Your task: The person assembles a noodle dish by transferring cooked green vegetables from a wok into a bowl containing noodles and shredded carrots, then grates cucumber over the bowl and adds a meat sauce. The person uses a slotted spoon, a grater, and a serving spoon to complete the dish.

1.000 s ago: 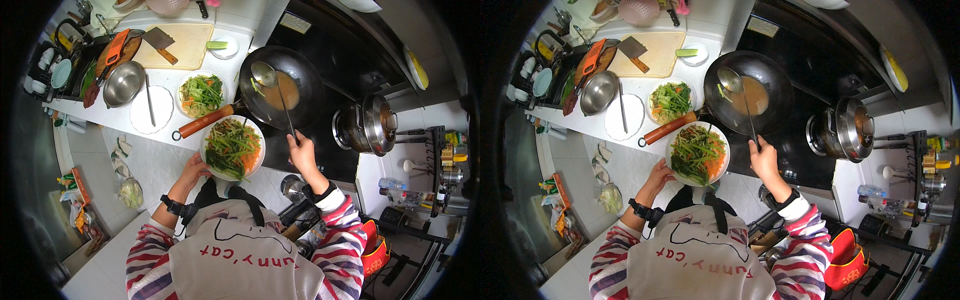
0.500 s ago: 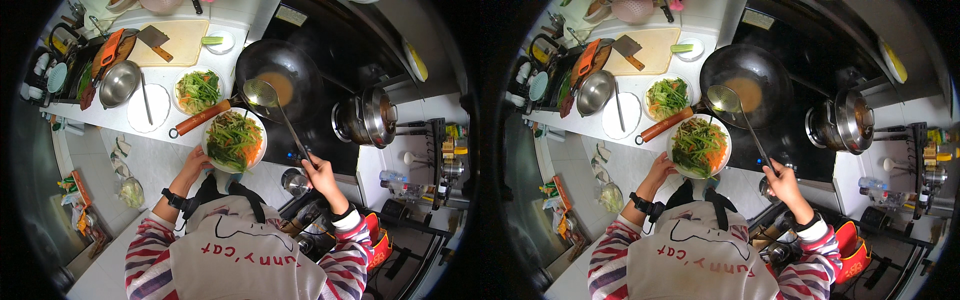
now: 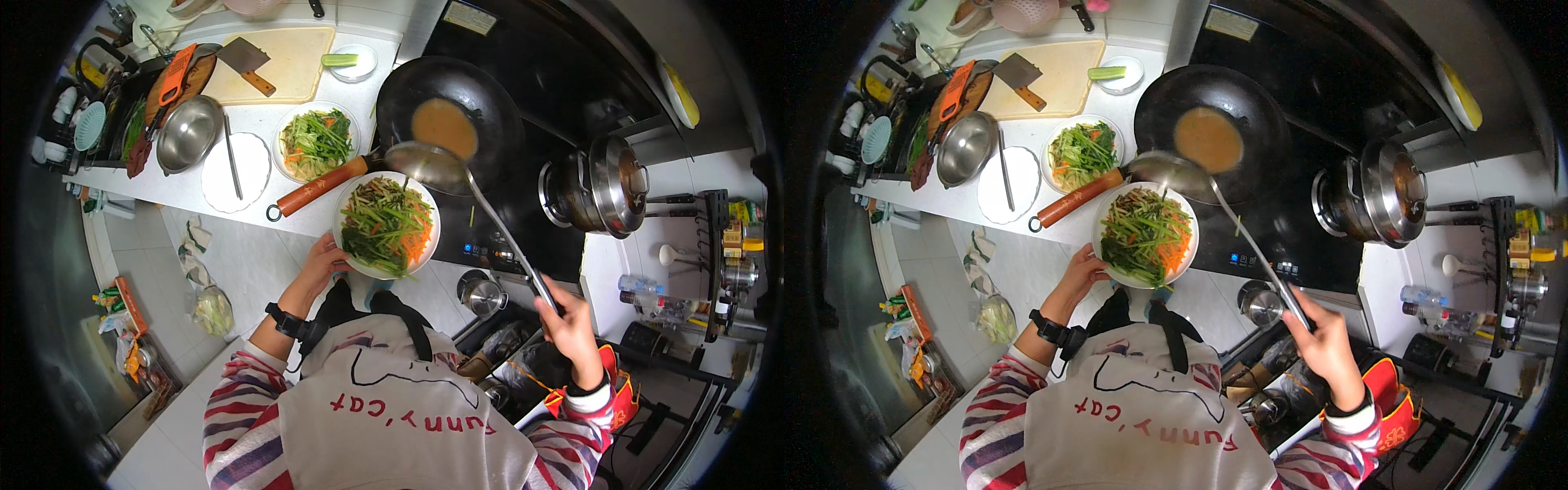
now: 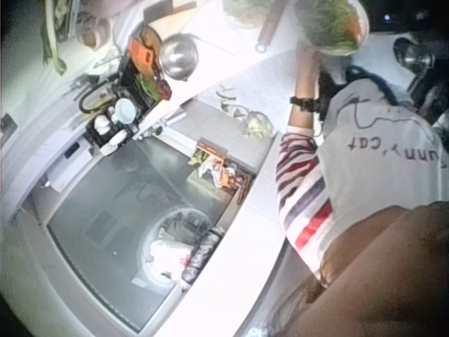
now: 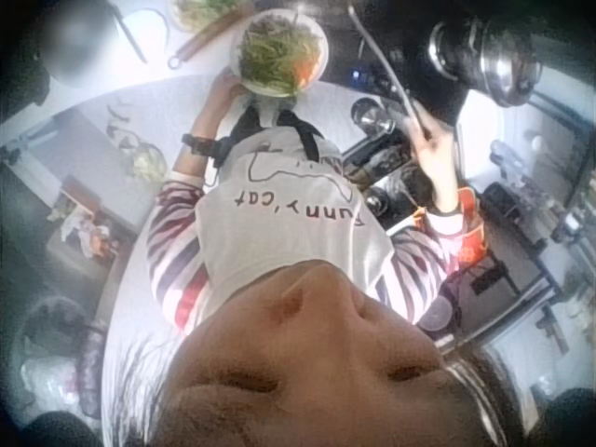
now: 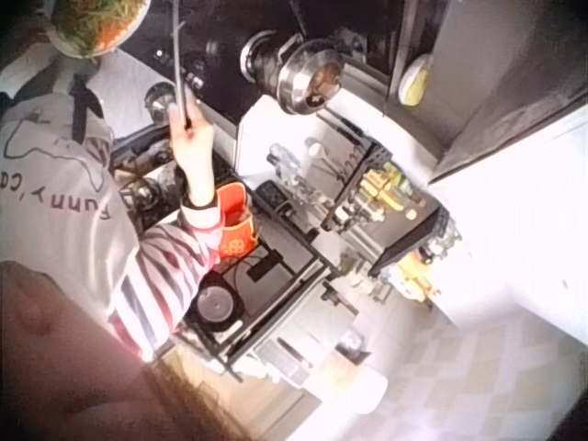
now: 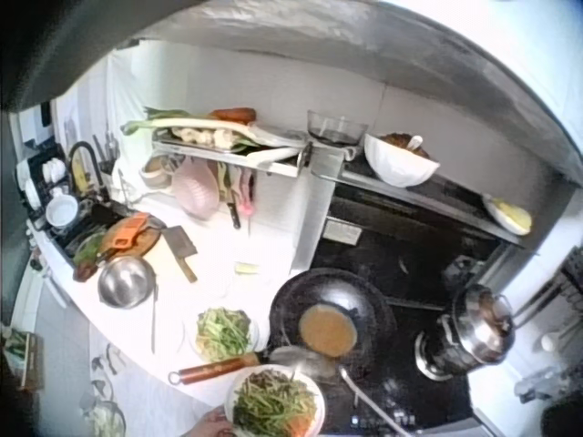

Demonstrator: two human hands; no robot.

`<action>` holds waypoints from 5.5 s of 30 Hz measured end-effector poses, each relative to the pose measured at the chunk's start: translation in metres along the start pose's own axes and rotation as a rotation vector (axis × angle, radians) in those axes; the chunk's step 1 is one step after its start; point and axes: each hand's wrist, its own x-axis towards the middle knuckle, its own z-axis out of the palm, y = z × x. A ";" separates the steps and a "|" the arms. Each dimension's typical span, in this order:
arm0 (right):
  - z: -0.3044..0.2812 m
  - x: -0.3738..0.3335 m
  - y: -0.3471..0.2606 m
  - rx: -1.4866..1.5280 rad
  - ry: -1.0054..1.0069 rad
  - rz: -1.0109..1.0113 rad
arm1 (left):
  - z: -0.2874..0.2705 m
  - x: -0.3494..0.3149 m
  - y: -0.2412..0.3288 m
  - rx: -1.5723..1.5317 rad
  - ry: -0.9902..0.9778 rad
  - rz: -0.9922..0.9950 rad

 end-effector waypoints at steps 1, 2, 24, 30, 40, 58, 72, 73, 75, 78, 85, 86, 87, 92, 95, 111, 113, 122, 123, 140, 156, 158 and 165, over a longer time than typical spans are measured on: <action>0.008 0.013 0.006 -0.110 0.102 -0.202 | 0.001 -0.001 0.000 0.007 0.005 -0.005; 0.011 0.025 0.011 -0.213 0.131 -0.130 | 0.001 -0.002 0.000 0.001 -0.001 0.002; -0.031 -0.005 -0.002 0.192 -0.092 0.035 | 0.009 0.008 -0.014 -0.005 0.033 0.003; 0.029 0.080 0.028 0.212 0.081 -0.046 | 0.013 0.006 -0.009 -0.012 0.015 0.008; 0.077 0.111 0.046 0.306 -0.068 -0.034 | 0.001 0.003 -0.010 -0.018 0.067 0.051; 0.011 0.004 0.058 -0.349 0.003 -0.496 | -0.001 0.000 -0.007 -0.029 0.052 0.032; 0.003 0.004 0.092 -0.251 0.066 -0.552 | 0.012 -0.001 -0.024 0.021 0.043 0.004; 0.000 0.002 0.094 -0.252 0.070 -0.544 | 0.014 0.001 -0.025 0.032 0.034 0.005; -0.004 -0.002 0.101 -0.191 0.041 -0.483 | 0.018 0.005 -0.029 0.046 0.014 -0.013; -0.011 -0.010 0.116 -0.163 0.060 -0.484 | 0.027 0.009 -0.040 0.083 0.002 -0.061; -0.034 -0.045 0.169 -0.087 0.132 -0.333 | 0.074 0.051 -0.077 0.142 -0.124 -0.161; -0.035 -0.052 0.178 -0.089 0.164 -0.345 | 0.083 0.060 -0.083 0.168 -0.143 -0.179; -0.032 -0.058 0.187 -0.095 0.234 -0.386 | 0.095 0.069 -0.092 0.173 -0.143 -0.182; -0.021 -0.092 0.227 0.346 0.366 -0.042 | 0.150 0.108 -0.123 0.195 -0.254 -0.256; -0.017 -0.099 0.237 0.616 0.386 0.009 | 0.181 0.130 -0.137 0.256 -0.258 -0.290; 0.012 0.007 0.130 0.767 0.183 -0.013 | 0.225 0.171 -0.143 0.403 -0.379 -0.342; 0.031 0.038 0.116 0.634 0.269 -0.048 | 0.211 0.142 -0.111 0.466 -0.347 -0.250; 0.089 0.131 0.084 0.049 0.627 -0.480 | 0.098 -0.032 0.052 0.463 -0.320 0.056; 0.089 0.131 0.080 0.204 0.539 -0.387 | 0.087 -0.047 0.063 0.474 -0.310 0.086; 0.337 0.016 -0.171 0.911 -0.316 -0.255 | -0.098 -0.108 0.195 0.523 -0.616 0.145; 0.485 0.095 -0.333 0.260 -0.694 -0.411 | -0.384 -0.172 0.307 -0.249 0.421 0.294; 0.481 0.113 -0.334 0.353 -0.652 -0.378 | -0.422 -0.177 0.326 -0.221 0.524 0.365; 0.506 0.146 -0.351 0.397 -0.576 -0.268 | -0.575 -0.155 0.425 0.203 0.874 0.401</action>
